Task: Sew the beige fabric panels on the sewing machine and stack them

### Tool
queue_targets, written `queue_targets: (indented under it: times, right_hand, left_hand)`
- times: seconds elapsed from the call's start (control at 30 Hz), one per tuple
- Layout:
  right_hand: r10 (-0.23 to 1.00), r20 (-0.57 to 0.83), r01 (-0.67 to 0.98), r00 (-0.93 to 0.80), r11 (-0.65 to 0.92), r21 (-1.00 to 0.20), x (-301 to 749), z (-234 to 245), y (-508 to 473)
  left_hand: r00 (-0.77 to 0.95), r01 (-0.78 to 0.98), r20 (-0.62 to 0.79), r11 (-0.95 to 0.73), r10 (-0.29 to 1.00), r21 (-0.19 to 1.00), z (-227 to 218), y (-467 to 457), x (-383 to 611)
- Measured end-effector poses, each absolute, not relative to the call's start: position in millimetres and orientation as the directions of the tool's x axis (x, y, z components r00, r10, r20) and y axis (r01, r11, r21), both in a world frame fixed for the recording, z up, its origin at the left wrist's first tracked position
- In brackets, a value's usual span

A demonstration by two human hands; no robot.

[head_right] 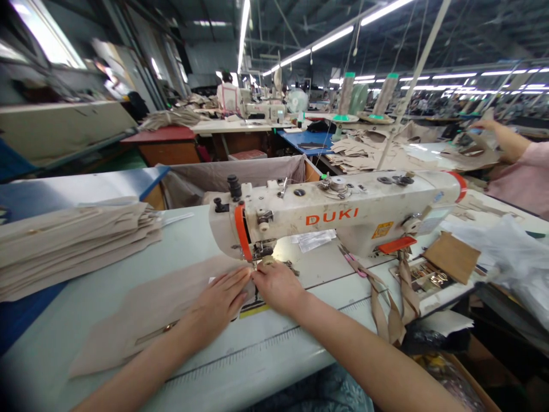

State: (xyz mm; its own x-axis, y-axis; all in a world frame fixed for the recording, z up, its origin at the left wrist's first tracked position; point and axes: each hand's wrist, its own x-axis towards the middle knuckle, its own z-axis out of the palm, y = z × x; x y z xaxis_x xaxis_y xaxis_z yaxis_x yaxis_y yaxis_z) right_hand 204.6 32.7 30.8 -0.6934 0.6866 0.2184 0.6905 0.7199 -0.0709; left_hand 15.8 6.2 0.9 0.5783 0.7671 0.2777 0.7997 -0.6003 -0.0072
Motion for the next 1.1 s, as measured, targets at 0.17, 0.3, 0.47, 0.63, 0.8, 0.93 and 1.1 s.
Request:
queue_targets:
  times: [0.17, 0.3, 0.47, 0.63, 0.8, 0.93, 1.1]
  right_hand:
    - [0.689, 0.267, 0.689, -0.674, 0.717, -0.108, 205.0, 25.7, 31.3]
    - [0.689, 0.275, 0.688, -0.671, 0.716, -0.115, 207.5, 21.3, 28.8]
    - [0.714, 0.267, 0.715, -0.647, 0.69, -0.112, 207.3, 21.3, 28.4]
    - [0.714, 0.271, 0.717, -0.646, 0.689, -0.106, 206.0, 22.4, 29.1]
    - [0.715, 0.274, 0.724, -0.643, 0.684, -0.086, 206.0, 21.2, 29.4]
    - [0.715, 0.26, 0.723, -0.649, 0.686, -0.081, 206.7, 21.9, 28.4]
    - [0.72, 0.253, 0.726, -0.646, 0.682, -0.085, 206.5, 24.5, 26.8]
  left_hand:
    - [0.567, 0.804, 0.267, -0.594, 0.78, 0.029, 2.9, 6.1, 15.9]
    - [0.592, 0.783, 0.251, -0.62, 0.766, 0.048, 2.6, 2.0, 14.7]
    - [0.607, 0.778, 0.234, -0.628, 0.76, 0.022, 3.8, 6.0, 15.5]
    - [0.624, 0.769, 0.252, -0.639, 0.739, -0.028, 3.8, 11.3, 15.5]
    - [0.625, 0.762, 0.277, -0.647, 0.73, -0.015, 3.4, 12.1, 14.1]
    - [0.617, 0.769, 0.273, -0.639, 0.738, -0.008, 4.6, 9.9, 15.7]
    - [0.613, 0.774, 0.23, -0.633, 0.756, 0.019, 7.0, 8.9, 17.7]
